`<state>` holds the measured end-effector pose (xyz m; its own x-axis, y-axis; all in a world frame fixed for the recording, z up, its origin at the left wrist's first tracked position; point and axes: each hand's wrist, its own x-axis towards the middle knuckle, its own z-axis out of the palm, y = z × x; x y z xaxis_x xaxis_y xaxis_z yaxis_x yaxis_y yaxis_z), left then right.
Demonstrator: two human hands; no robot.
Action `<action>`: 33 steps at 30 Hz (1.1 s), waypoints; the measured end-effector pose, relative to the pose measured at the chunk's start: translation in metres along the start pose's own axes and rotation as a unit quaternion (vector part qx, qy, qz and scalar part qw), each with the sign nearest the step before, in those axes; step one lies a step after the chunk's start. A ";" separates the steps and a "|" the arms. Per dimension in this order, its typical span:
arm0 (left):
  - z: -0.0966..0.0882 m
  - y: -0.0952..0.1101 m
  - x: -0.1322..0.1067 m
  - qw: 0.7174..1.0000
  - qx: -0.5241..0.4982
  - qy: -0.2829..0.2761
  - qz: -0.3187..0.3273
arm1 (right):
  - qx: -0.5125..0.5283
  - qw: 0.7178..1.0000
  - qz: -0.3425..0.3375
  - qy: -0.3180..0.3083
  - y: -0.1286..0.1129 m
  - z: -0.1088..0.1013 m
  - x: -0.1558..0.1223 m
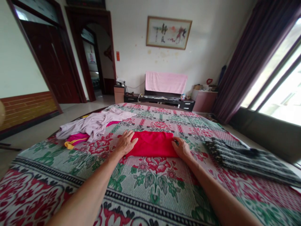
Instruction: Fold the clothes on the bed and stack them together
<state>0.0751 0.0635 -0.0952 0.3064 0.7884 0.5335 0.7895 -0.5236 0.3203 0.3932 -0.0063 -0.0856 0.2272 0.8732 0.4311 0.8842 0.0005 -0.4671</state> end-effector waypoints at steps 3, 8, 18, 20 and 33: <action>0.005 -0.002 -0.002 0.998 0.036 -0.041 -0.014 | 0.019 1.000 0.005 -0.006 0.000 -0.001 0.000; 0.004 -0.004 -0.002 0.997 0.044 -0.056 -0.020 | 0.160 0.980 0.093 0.069 0.012 -0.011 0.005; 0.003 -0.019 -0.001 0.998 0.020 0.024 -0.057 | 0.084 0.986 0.117 0.085 0.024 -0.015 0.008; -0.001 -0.020 -0.003 0.995 0.054 0.032 -0.078 | 0.030 0.997 0.058 0.044 0.017 -0.014 0.006; -0.006 -0.013 0.003 0.979 0.111 -0.042 -0.166 | -0.054 0.995 0.069 -0.038 -0.010 -0.011 0.002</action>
<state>0.0627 0.0702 -0.0929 0.0487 0.9315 0.3605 0.9461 -0.1587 0.2822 0.3897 -0.0096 -0.0718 0.3227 0.8952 0.3074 0.8860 -0.1715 -0.4307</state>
